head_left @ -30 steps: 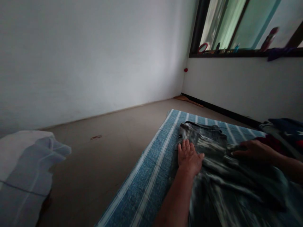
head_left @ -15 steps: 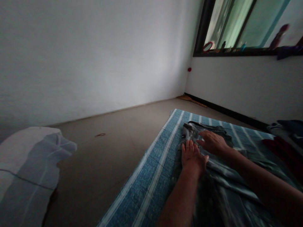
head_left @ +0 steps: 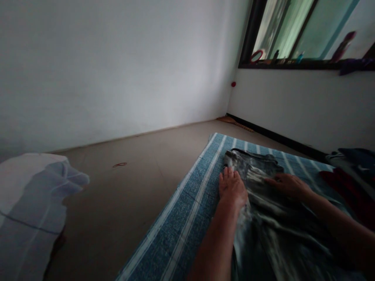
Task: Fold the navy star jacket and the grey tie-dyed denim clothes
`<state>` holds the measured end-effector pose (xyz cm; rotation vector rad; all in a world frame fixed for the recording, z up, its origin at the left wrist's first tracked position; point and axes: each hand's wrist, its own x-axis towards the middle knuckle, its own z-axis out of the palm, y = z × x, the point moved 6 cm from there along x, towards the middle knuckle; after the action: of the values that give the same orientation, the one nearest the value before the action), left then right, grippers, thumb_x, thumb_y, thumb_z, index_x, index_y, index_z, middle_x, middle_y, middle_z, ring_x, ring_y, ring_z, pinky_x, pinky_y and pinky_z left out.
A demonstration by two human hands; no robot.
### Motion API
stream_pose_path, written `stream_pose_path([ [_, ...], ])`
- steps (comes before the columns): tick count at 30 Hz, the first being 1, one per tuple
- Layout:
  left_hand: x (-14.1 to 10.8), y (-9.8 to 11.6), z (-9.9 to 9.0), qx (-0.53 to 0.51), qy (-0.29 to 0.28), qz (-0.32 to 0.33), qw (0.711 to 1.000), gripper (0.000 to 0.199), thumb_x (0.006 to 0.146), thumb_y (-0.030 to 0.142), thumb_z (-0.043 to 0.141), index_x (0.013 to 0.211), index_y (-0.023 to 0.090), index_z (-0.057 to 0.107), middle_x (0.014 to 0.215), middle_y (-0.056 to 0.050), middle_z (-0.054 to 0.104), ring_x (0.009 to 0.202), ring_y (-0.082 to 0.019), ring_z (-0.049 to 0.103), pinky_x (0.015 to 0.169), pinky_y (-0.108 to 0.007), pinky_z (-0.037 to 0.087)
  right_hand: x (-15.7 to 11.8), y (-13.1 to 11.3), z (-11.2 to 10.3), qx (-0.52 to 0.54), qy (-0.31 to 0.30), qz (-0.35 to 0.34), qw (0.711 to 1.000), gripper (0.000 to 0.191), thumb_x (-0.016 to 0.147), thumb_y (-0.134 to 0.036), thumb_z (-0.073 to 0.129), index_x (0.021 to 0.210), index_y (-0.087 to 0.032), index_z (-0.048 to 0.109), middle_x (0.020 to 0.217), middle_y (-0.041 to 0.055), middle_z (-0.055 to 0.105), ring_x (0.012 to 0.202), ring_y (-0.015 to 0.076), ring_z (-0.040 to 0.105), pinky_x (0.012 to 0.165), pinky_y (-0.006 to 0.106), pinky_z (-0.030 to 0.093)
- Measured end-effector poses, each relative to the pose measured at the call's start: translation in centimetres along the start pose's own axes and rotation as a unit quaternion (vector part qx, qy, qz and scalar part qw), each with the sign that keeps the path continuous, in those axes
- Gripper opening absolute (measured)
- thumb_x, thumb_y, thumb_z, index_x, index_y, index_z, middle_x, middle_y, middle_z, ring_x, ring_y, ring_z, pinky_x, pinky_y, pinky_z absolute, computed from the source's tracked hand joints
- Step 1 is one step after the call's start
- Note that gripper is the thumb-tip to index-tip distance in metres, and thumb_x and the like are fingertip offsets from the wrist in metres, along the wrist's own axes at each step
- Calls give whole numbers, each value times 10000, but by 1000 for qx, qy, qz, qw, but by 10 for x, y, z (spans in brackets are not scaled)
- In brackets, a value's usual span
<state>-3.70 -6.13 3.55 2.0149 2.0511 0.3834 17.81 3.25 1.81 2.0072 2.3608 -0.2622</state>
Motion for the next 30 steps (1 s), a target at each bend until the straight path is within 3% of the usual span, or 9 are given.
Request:
stream_pose_path([
  [3, 1, -5, 7, 19, 0, 1, 1000, 559, 925, 298, 307, 1435, 77, 372, 1557, -134, 253, 1450, -268, 164, 1154, -463, 203, 2, 16, 3, -6, 1, -29, 1000, 443, 824, -618, 500, 753, -218, 677, 788, 86, 682, 766, 278, 646, 612, 336, 417],
  [8, 2, -5, 13, 41, 15, 7, 999, 560, 946, 355, 296, 1435, 96, 383, 1554, -128, 257, 1450, -264, 165, 1157, -462, 202, 6, 22, -3, 15, 17, -71, 997, 277, 797, -433, 550, 642, -209, 602, 662, 26, 627, 664, 192, 597, 558, 269, 364],
  [14, 1, 3, 12, 42, 20, 12, 999, 639, 956, 460, 262, 1436, 53, 371, 1553, -151, 239, 1453, -271, 151, 1173, -466, 159, 6, 34, -24, 25, 25, -90, 995, 284, 804, -403, 518, 601, -204, 535, 594, -5, 568, 602, 155, 551, 549, 250, 349],
  [20, -2, 5, 18, 43, 6, 6, 999, 684, 948, 495, 274, 1451, 34, 331, 1562, -153, 182, 1460, -274, 89, 1186, -459, 108, 12, 28, 2, -12, 6, -85, 996, 222, 793, -331, 578, 617, -197, 580, 635, 18, 602, 634, 168, 580, 561, 250, 362],
  [23, -3, 5, 20, 46, 11, 11, 999, 684, 953, 493, 265, 1457, 34, 315, 1563, -154, 173, 1458, -279, 72, 1187, -456, 99, 12, 22, 2, -44, 16, -74, 996, 186, 786, -294, 599, 628, -195, 591, 672, 45, 626, 658, 203, 605, 556, 266, 370],
  [27, -2, 5, 20, 42, 6, 10, 999, 693, 952, 492, 276, 1454, 14, 310, 1558, -170, 179, 1457, -287, 67, 1189, -454, 90, 5, -7, -16, -75, 54, -85, 992, 113, 801, -208, 564, 732, -182, 649, 746, 105, 665, 713, 275, 644, 601, 321, 426],
  [30, -1, 5, 21, 37, 8, 12, 999, 699, 948, 496, 290, 1445, 6, 325, 1551, -181, 202, 1455, -291, 81, 1187, -464, 91, 3, -68, -24, -62, 89, -176, 978, 246, 908, -235, 451, 1020, -192, 666, 1028, 124, 680, 955, 283, 636, 778, 342, 468],
])
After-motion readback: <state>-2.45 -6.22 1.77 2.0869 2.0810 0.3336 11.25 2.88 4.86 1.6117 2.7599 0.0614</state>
